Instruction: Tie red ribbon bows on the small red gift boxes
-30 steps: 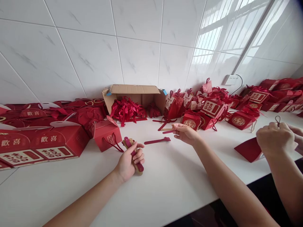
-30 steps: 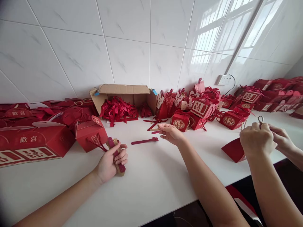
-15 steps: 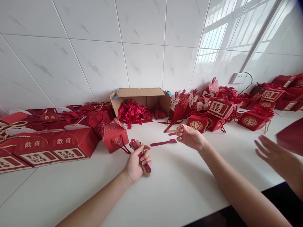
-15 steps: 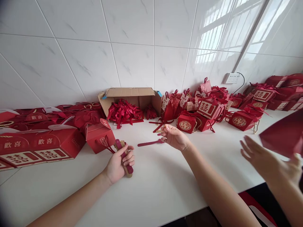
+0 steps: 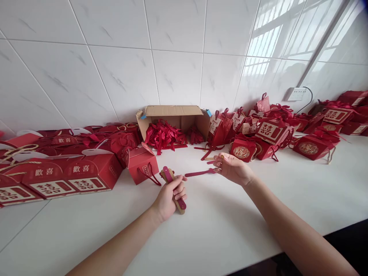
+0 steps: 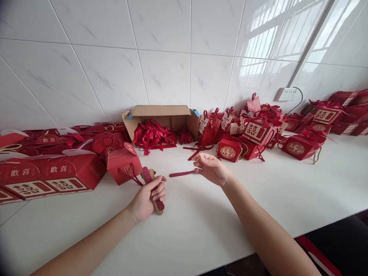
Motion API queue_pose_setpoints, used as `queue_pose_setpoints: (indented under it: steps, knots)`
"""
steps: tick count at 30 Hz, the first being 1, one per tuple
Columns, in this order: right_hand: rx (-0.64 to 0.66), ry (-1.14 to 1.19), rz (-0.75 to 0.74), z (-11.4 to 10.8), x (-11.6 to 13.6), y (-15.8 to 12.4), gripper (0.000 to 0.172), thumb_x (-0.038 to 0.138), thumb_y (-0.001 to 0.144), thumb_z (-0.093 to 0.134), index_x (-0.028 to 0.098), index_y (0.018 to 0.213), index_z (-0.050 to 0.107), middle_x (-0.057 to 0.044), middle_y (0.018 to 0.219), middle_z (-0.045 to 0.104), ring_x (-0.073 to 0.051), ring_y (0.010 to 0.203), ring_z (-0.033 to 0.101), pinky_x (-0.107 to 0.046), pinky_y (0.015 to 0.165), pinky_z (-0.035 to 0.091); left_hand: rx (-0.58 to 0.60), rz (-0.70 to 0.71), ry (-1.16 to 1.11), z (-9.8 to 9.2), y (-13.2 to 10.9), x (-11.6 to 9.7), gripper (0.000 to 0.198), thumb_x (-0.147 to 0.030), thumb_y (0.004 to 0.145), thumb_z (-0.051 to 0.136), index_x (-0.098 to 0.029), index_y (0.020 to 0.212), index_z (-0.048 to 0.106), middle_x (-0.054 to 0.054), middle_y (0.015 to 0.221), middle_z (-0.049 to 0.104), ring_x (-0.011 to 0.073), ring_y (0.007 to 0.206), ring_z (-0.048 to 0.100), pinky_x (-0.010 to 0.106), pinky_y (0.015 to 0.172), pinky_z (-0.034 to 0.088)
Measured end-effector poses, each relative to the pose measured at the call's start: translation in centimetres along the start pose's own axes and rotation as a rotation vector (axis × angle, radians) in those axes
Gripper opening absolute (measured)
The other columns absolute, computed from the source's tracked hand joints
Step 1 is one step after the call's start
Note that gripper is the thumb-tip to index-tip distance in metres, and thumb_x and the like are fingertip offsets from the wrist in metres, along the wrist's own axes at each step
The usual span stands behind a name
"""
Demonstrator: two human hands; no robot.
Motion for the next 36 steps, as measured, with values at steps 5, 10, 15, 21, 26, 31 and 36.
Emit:
queue_pose_setpoints:
  steps: [5, 10, 15, 21, 26, 31, 36]
  knots:
    - [0.006, -0.262, -0.041, 3.2, -2.7, -0.4, 0.012, 0.028, 0.072, 0.076, 0.02, 0.075, 0.068, 0.001, 0.077, 0.057, -0.012, 0.072, 0.05, -0.029, 0.074, 0.041, 0.127, 0.032, 0.237, 0.4, -0.8, 0.4, 0.02, -0.036, 0.087, 0.058, -0.017, 0.086, 0.06, -0.01, 0.052, 0.021, 0.0066, 0.047, 0.02, 0.021, 0.049, 0.033]
    - [-0.004, -0.665, -0.178, 5.9, -4.5, -1.2, 0.015, 0.036, 0.075, 0.073, 0.022, 0.078, 0.069, -0.002, 0.085, 0.057, -0.016, 0.083, 0.053, -0.033, 0.078, 0.042, 0.205, 0.051, 0.302, 0.3, -0.7, 0.6, 0.025, -0.041, 0.085, 0.059, -0.019, 0.074, 0.053, -0.01, 0.052, 0.022, 0.0068, 0.047, 0.021, 0.021, 0.051, 0.034]
    - [0.02, -0.73, -0.225, 6.2, -4.5, -1.5, 0.016, 0.038, 0.078, 0.07, 0.022, 0.079, 0.069, -0.002, 0.084, 0.057, -0.018, 0.086, 0.054, -0.035, 0.08, 0.042, 0.229, 0.046, 0.271, 0.3, -0.8, 0.4, 0.018, -0.033, 0.083, 0.062, -0.018, 0.075, 0.057, -0.009, 0.05, 0.026, 0.0072, 0.048, 0.022, 0.022, 0.052, 0.034]
    - [-0.025, -0.791, -0.255, 6.0, -4.7, -1.4, 0.021, 0.043, 0.08, 0.067, 0.022, 0.078, 0.066, -0.004, 0.084, 0.059, -0.018, 0.082, 0.055, -0.035, 0.077, 0.042, 0.222, 0.004, 0.171, 0.4, -1.0, 0.0, 0.012, -0.028, 0.079, 0.064, -0.017, 0.075, 0.061, -0.009, 0.05, 0.022, 0.0075, 0.047, 0.022, 0.021, 0.051, 0.033]
    - [-0.053, -0.804, -0.277, 6.1, -4.6, -1.5, 0.021, 0.043, 0.08, 0.067, 0.022, 0.079, 0.067, -0.004, 0.082, 0.061, -0.018, 0.08, 0.057, -0.035, 0.074, 0.044, 0.238, 0.032, 0.241, 0.3, -0.8, 0.1, 0.018, -0.033, 0.08, 0.067, -0.018, 0.072, 0.059, -0.009, 0.049, 0.028, 0.0069, 0.047, 0.022, 0.021, 0.051, 0.034]
    - [-0.039, -0.844, -0.249, 6.0, -4.6, -1.5, 0.015, 0.037, 0.081, 0.066, 0.024, 0.088, 0.073, -0.005, 0.087, 0.066, -0.02, 0.084, 0.06, -0.034, 0.073, 0.046, 0.185, 0.048, 0.27, 0.2, -0.6, 0.2, 0.023, -0.035, 0.077, 0.07, -0.018, 0.069, 0.057, -0.009, 0.049, 0.028, 0.0064, 0.046, 0.022, 0.021, 0.051, 0.035]
    - [-0.014, -0.832, -0.34, 5.8, -4.6, -1.4, 0.014, 0.034, 0.081, 0.066, 0.026, 0.087, 0.076, -0.005, 0.079, 0.064, -0.018, 0.077, 0.062, -0.033, 0.069, 0.05, 0.153, 0.043, 0.317, -0.2, -0.3, 0.4, 0.022, -0.037, 0.075, 0.071, -0.017, 0.073, 0.062, -0.009, 0.049, 0.03, 0.0069, 0.046, 0.026, 0.022, 0.052, 0.037]
Point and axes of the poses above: each hand's wrist, its own y-axis towards the middle knuckle, its own z-axis out of the palm, x = y × z, the point moved 1 cm from there along y, towards the middle knuckle
